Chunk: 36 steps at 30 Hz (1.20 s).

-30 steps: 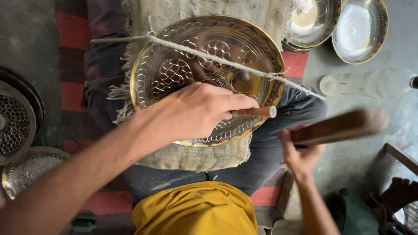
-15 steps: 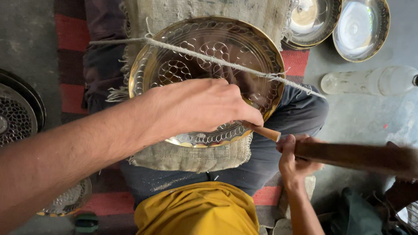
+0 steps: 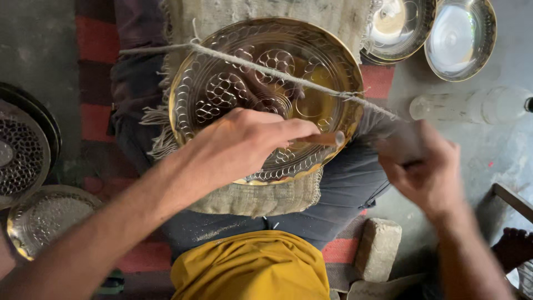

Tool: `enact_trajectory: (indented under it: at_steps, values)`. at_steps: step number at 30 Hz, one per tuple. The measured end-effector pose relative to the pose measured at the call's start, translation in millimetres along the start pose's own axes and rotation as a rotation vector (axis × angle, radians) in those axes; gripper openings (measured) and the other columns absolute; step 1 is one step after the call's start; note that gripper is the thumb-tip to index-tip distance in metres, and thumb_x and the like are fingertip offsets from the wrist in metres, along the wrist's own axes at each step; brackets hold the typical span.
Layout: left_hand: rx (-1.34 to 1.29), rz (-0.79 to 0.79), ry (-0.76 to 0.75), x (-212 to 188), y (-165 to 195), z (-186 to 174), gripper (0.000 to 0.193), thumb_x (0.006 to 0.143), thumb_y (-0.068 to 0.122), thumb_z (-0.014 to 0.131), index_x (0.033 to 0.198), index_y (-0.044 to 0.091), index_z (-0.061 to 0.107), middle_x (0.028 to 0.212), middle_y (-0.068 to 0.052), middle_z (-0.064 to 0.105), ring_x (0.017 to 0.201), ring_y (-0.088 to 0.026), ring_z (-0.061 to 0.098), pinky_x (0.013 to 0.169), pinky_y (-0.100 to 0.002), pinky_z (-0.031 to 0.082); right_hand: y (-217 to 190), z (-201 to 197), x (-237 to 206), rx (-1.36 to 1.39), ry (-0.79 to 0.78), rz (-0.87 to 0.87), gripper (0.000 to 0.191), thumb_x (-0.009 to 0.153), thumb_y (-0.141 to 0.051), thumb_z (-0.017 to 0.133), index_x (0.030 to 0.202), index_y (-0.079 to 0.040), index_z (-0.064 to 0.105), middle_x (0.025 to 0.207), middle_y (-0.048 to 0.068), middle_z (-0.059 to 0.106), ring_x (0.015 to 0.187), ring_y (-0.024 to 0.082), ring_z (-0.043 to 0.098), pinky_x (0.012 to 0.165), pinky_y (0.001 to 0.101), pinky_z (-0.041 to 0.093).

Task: The person uses a hammer and a metal punch to emboss a decorative pattern into a brass plate resting on their lap. They repeatedly strike the punch to create indentations in the metal surface.

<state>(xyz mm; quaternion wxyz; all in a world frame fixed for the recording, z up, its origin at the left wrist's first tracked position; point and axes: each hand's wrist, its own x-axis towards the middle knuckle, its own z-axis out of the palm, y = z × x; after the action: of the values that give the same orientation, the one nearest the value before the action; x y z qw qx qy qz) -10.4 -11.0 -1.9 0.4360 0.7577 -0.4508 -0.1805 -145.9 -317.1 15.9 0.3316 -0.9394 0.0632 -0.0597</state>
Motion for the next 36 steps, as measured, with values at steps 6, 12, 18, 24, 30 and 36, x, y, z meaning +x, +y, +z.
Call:
enact_trajectory:
  at_steps: [6, 12, 18, 24, 30, 36]
  values:
    - [-0.051, 0.008, 0.451, -27.8, 5.9, 26.2, 0.032, 0.098, 0.004, 0.072, 0.129, 0.006, 0.064, 0.111, -0.015, 0.076, 0.094, -0.023, 0.078, 0.079, -0.032, 0.066, -58.4, -41.2, 63.5, -0.298, -0.227, -0.17, 0.013, 0.09, -0.015, 0.078, 0.087, -0.012, 0.065, 0.073, 0.008, 0.069, 0.056, 0.021, 0.068, 0.055, 0.0312, 0.052]
    - [-0.192, -0.188, 0.748, -40.0, 18.4, 54.7, 0.029, 0.099, 0.0, 0.073, 0.125, 0.002, 0.063, 0.113, -0.013, 0.076, 0.103, -0.019, 0.079, 0.087, -0.029, 0.066, -119.2, -38.7, 109.1, -0.69, -0.363, -0.452, 0.025, 0.086, -0.025, 0.078, 0.101, -0.009, 0.064, 0.073, 0.01, 0.069, 0.058, 0.028, 0.067, 0.054, 0.0383, 0.051]
    - [-0.252, -0.292, 0.934, -39.4, 29.7, 76.2, 0.024, 0.099, -0.001, 0.074, 0.118, -0.002, 0.058, 0.108, -0.013, 0.077, 0.099, -0.017, 0.079, 0.086, -0.027, 0.065, -159.7, -33.4, 127.9, -0.734, -0.517, -0.478, 0.025, 0.081, -0.021, 0.076, 0.101, -0.012, 0.064, 0.071, 0.007, 0.069, 0.06, 0.028, 0.07, 0.055, 0.0412, 0.054]
    - [-0.285, -0.393, 0.949, -38.3, 31.7, 79.3, 0.029, 0.096, -0.002, 0.074, 0.115, -0.004, 0.052, 0.105, -0.013, 0.078, 0.096, -0.016, 0.079, 0.084, -0.026, 0.065, -187.0, -35.1, 131.3, -0.928, -0.561, -0.575, 0.034, 0.083, -0.023, 0.076, 0.116, -0.022, 0.067, 0.07, 0.0, 0.07, 0.057, 0.023, 0.07, 0.054, 0.0397, 0.052]
    - [-0.356, -0.382, 0.951, -35.5, 34.3, 76.0, 0.026, 0.096, -0.003, 0.073, 0.112, -0.004, 0.052, 0.105, -0.014, 0.077, 0.097, -0.017, 0.079, 0.084, -0.027, 0.065, -188.1, -37.9, 130.4, -1.043, -0.548, -0.563, 0.035, 0.082, -0.029, 0.078, 0.114, -0.023, 0.067, 0.07, -0.003, 0.072, 0.059, 0.019, 0.071, 0.058, 0.038, 0.053]
    - [-0.131, -0.177, 0.814, -30.2, 17.5, 48.8, 0.024, 0.101, 0.0, 0.074, 0.119, 0.002, 0.06, 0.108, -0.012, 0.078, 0.095, -0.018, 0.08, 0.082, -0.027, 0.065, -147.1, -44.0, 123.9, -0.751, -0.49, -0.399, 0.032, 0.075, -0.017, 0.082, 0.104, -0.012, 0.068, 0.08, 0.005, 0.074, 0.064, 0.022, 0.071, 0.06, 0.0374, 0.055]
